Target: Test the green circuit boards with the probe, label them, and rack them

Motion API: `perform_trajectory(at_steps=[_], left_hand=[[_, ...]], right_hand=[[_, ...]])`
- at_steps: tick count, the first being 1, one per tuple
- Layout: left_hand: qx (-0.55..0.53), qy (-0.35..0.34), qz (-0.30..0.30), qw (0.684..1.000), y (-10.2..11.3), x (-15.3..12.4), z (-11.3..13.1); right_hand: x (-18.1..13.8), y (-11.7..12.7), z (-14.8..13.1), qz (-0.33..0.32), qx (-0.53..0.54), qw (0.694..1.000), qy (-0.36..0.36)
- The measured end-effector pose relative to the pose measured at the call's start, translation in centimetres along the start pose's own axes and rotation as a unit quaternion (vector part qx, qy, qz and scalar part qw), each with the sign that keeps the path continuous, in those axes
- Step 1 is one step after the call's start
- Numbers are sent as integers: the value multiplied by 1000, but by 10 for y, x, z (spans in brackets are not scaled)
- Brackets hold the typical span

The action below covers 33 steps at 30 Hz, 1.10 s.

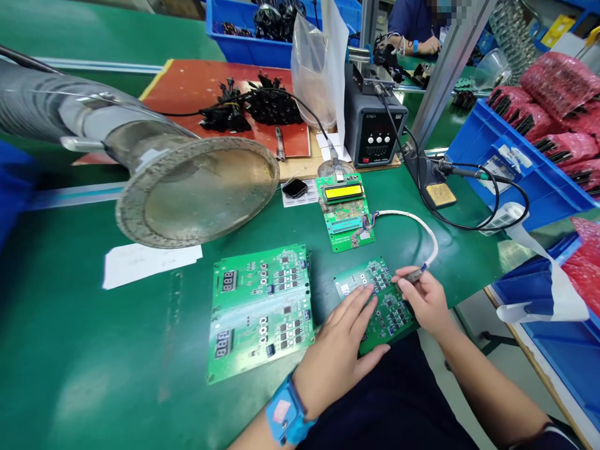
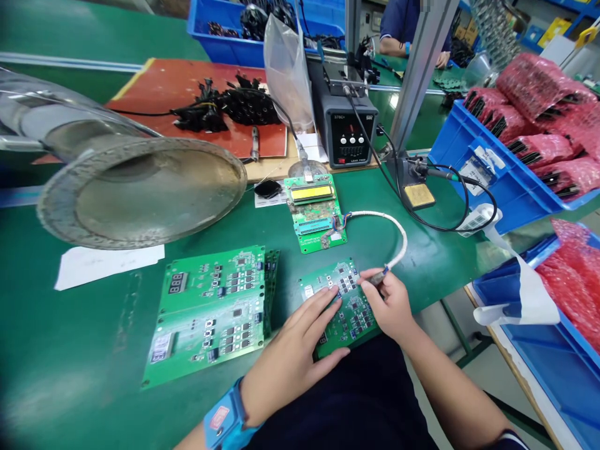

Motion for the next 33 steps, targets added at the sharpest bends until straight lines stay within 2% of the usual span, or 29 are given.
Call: perform_trajectory(at_steps=[5,18,23,29,33], left_hand=[[-3,-11,11,1000,0,0,-1],[-9,-9,22,1000,-1,0,-2],[8,-15,20,1000,-2,-1,-2],[3,-3,25,1000,-2,0,-1],[44,1,20,999,-3,1,3]], right_hand=[[-15,5,5,-14,-44,999,22],[-11,3,-2,-33,-119,989,82],[-9,0,-4,-12,-125,988,89],[-12,3,-1,-23,-117,989,85],[-13,5,3,-29,-109,990,87]])
Point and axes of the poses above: each hand's wrist, its own x-axis towards the middle knuckle, its own y-axis out of the back of the hand, z = x × y, the point moved 1 cm from there along x, towards the middle knuckle, and after that the axes turned 4 degrees about -x, right-handed, at the moved point
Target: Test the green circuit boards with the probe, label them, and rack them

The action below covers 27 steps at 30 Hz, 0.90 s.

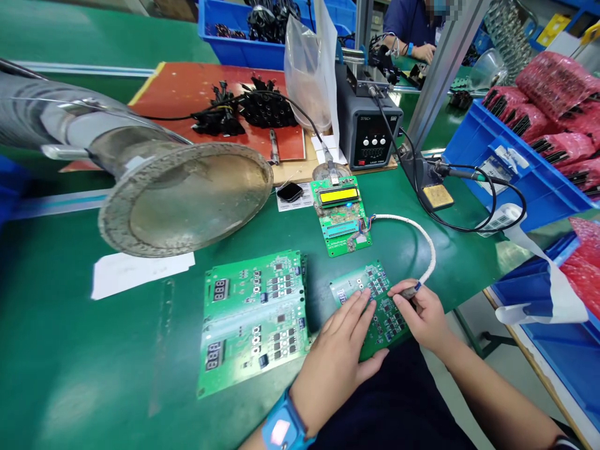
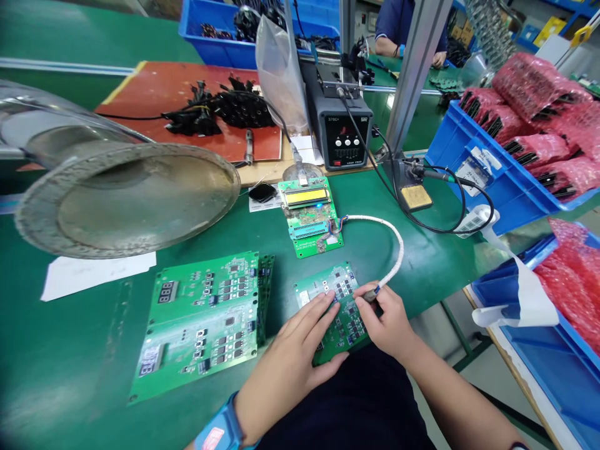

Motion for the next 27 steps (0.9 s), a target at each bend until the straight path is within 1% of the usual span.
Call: perform_trajectory(at_steps=[4,8,11,13,18,27], left_hand=[[63,3,-1,998,-1,3,11],[115,41,-19,992,2,14,23],[132,75,-37,988,6,26,29],[141,84,-45,985,8,32,31],[155,106,-50,981,11,38,30],[119,159,-103,975,15,44,25]], right_hand=[[1,-1,0,1,2,1000,-5],[1,-1,0,-3,3,1000,-3],[1,-1,-1,-2,4,1000,-5],[1,-2,-1,1,3,1000,-5],[1,-2,-3,0,4,1000,-5],[2,-2,-5,3,12,1000,-1]])
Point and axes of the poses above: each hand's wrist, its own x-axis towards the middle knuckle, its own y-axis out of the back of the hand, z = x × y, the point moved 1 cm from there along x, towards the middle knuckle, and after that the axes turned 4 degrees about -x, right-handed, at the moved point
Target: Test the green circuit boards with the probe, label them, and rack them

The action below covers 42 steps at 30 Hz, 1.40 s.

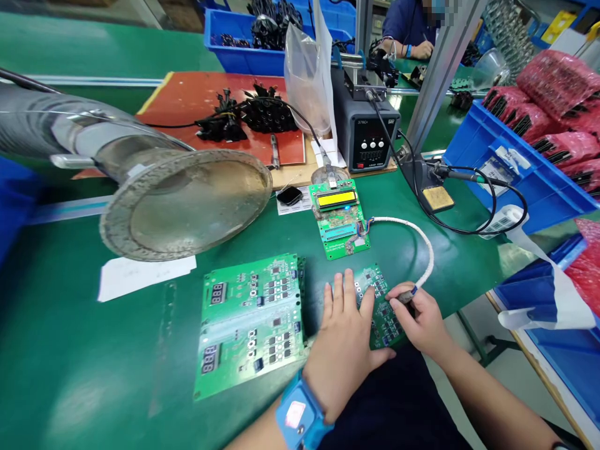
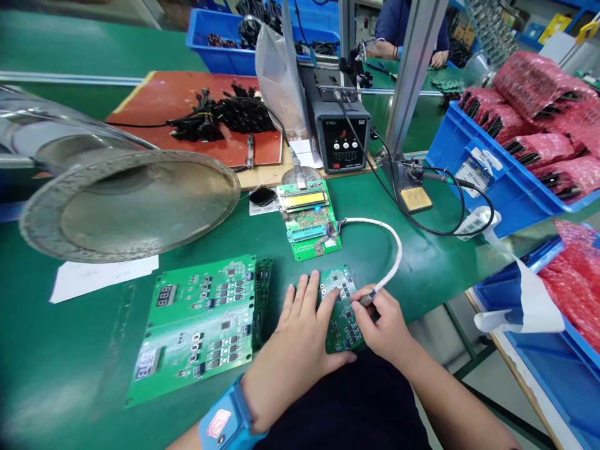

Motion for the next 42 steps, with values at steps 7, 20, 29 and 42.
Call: perform_trajectory(at_steps=[7,20,29,42], left_hand=[[7,6,-18,1000,5,3,2],[23,4,-36,999,8,4,3],[31,12,-44,998,14,6,6],[65,-51,38,996,48,-9,2]], right_hand=[[0,0,2,-4,6,1000,5],[0,0,2,-2,3,1000,5],[0,0,5,0,6,1000,5],[-1,6,14,139,285,939,-132]])
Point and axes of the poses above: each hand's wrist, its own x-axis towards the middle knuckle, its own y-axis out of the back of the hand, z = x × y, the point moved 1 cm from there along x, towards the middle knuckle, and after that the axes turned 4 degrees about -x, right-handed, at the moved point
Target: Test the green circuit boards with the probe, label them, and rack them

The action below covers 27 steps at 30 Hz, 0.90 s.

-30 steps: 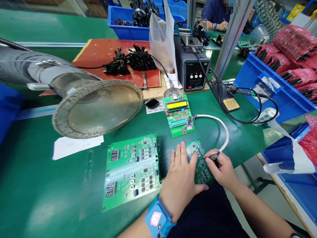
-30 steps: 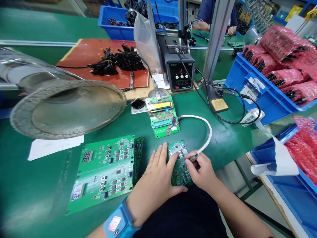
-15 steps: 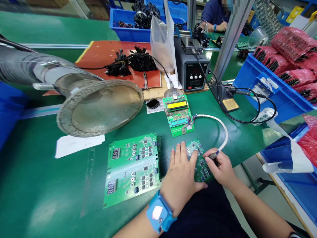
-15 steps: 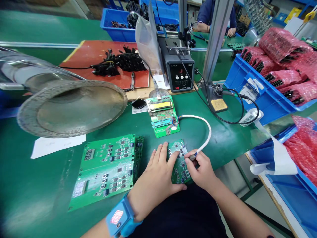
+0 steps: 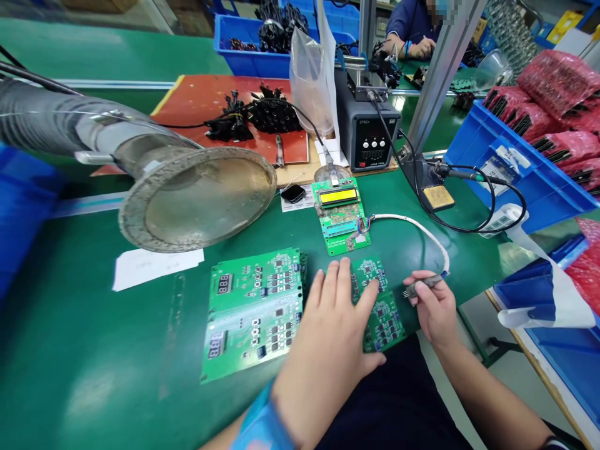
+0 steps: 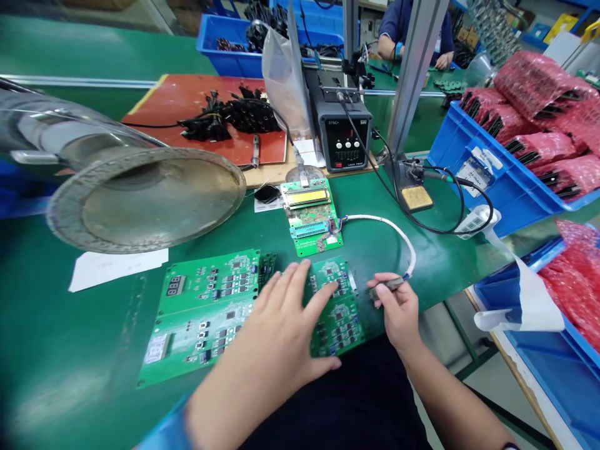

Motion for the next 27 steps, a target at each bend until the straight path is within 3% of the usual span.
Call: perform_trajectory(at_steps=[3,5,8,10,12,15,18,20,24,27], left_hand=[[10,-43,72,996,21,-18,-35],[29,-28,82,996,29,-27,-68],[23,12,55,998,29,-34,-112],[0,8,35,999,27,-38,-125],[-14,-3,56,998,25,-44,-119],[-44,-34,114,992,18,-59,-81],[-115,-90,22,989,-6,-71,-32],[-114,-69,-13,991,-26,-73,-9],[-177,-9,-44,983,-46,-63,7],[-298,-30,-68,952,-44,-56,8]], right_hand=[[3,0,2,23,54,998,-26],[4,0,3,13,38,999,-36],[3,0,4,0,-13,999,-36],[3,1,1,-17,-39,998,-41],[3,2,-4,-38,-52,996,-58],[4,5,-14,-61,-59,991,-100],[6,3,-21,-62,-44,987,-140],[7,1,-24,-63,-22,985,-160],[4,0,-44,-46,26,990,-127],[-1,-4,-63,-68,64,991,-95]])
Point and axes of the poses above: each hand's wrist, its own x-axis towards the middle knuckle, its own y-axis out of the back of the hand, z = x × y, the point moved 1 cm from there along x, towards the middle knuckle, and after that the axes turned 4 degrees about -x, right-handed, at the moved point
